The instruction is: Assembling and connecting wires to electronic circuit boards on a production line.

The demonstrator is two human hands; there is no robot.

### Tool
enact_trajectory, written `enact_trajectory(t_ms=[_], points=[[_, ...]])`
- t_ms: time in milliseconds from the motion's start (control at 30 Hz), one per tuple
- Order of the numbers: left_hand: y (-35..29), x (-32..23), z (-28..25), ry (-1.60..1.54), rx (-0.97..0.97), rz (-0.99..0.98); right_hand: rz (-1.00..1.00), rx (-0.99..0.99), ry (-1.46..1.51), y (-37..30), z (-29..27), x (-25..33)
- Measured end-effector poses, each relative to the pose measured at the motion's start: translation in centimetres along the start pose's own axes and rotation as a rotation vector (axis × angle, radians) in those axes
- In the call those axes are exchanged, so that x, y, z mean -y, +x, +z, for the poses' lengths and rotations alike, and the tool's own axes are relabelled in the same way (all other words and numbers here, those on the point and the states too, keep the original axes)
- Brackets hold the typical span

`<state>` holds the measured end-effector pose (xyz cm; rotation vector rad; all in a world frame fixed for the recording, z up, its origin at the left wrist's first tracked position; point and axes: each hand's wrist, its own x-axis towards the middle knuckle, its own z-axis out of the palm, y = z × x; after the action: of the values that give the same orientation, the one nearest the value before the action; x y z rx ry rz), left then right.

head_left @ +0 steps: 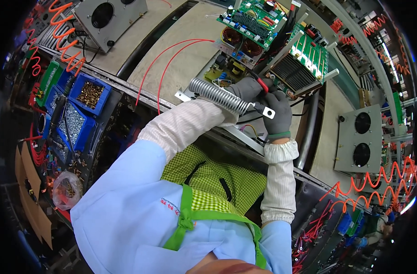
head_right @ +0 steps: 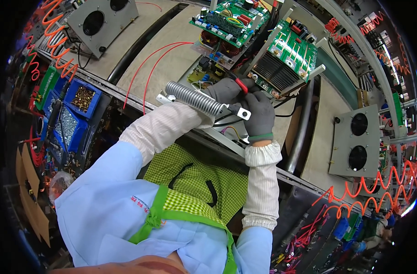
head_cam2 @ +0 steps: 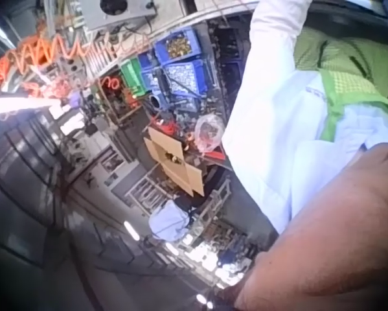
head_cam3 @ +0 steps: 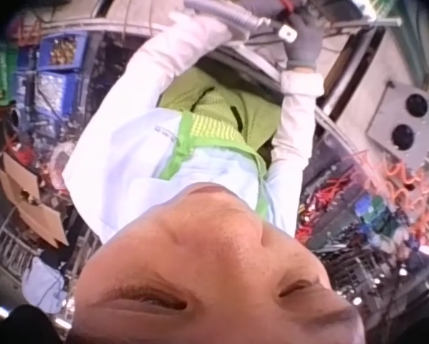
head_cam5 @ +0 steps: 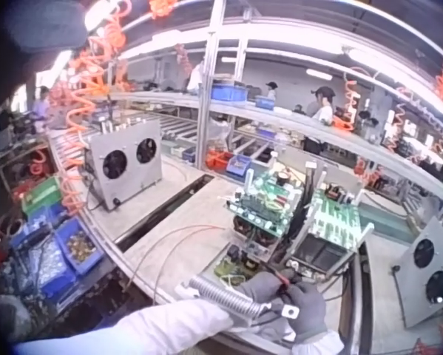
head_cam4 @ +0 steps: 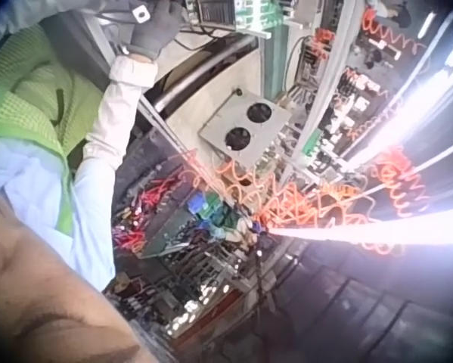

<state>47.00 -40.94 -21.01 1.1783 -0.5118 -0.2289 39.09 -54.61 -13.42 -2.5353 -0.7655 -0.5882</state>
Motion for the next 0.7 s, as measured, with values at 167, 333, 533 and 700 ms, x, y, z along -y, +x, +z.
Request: enact_trajectory(t_ms=[167,333,533,700], points=[[-0.9,-1.7,-0.3,0.695,0.093,0.268,0.066,0.011,0.04,0.0,0.5,-0.7],[-1.0,-2.3,-0.1,0.562,0.085,0.054,0.176,-0.21,0.145,1.0,0.2,-2.5],[0.2,0.4,-0.7,1.38,0.045,0.412,0.082,-0.265,-0.051,3.6,0.9,-3.6],[0.4,0.5,-0.3,1.149,-0.04,0.327,0.072,-0.154,-0.096,4.4,1.9,-4.5]])
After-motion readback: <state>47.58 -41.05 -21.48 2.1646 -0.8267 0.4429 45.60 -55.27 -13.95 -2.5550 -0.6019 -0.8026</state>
